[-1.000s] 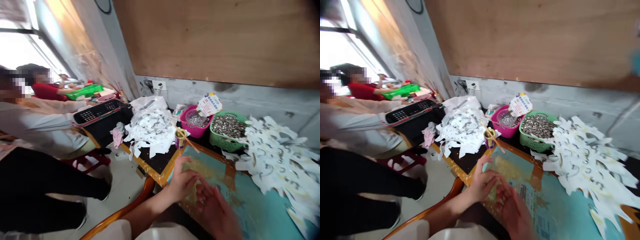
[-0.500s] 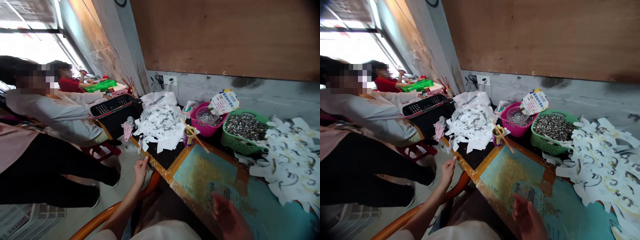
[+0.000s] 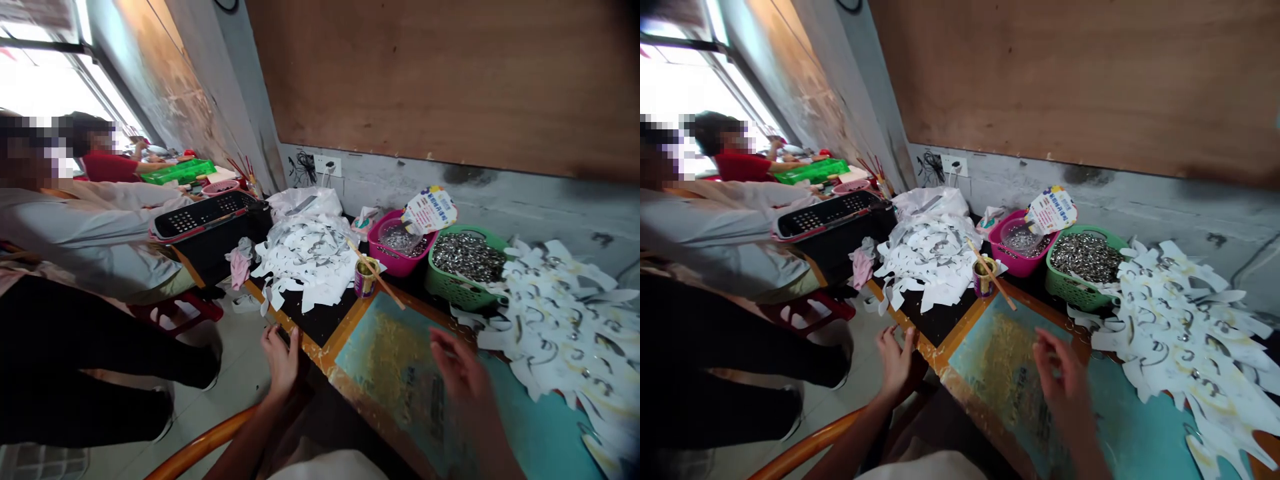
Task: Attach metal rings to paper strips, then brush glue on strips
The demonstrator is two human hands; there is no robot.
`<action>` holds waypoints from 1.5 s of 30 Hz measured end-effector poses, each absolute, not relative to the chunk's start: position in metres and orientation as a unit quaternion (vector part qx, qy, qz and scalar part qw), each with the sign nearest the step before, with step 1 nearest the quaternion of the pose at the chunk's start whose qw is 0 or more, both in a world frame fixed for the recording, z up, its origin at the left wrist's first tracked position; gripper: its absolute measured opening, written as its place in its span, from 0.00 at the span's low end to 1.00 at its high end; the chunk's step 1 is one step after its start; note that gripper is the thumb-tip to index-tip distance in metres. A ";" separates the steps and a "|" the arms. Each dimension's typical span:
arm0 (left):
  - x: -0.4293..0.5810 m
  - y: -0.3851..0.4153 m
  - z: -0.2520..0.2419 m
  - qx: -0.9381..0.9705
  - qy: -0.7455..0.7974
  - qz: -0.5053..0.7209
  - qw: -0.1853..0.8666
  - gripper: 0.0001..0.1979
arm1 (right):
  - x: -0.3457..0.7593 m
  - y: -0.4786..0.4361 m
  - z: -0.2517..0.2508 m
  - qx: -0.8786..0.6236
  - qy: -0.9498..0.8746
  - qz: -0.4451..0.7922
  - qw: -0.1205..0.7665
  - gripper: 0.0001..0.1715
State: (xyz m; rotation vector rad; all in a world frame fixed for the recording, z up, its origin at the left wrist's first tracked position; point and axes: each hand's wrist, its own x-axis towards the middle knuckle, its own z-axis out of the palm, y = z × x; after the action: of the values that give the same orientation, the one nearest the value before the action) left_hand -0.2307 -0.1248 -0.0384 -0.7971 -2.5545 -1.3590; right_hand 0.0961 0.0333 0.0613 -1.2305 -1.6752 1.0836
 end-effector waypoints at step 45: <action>-0.130 0.059 0.048 -0.624 -0.511 -0.556 -0.201 0.55 | 0.098 0.005 0.112 -0.298 -0.576 0.603 0.466 0.18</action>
State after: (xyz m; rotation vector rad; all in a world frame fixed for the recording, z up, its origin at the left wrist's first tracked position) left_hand -0.1299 0.0588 0.0477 -2.2585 -1.8489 -2.0142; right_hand 0.0979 0.0045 0.1117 -0.7319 -1.4131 1.4796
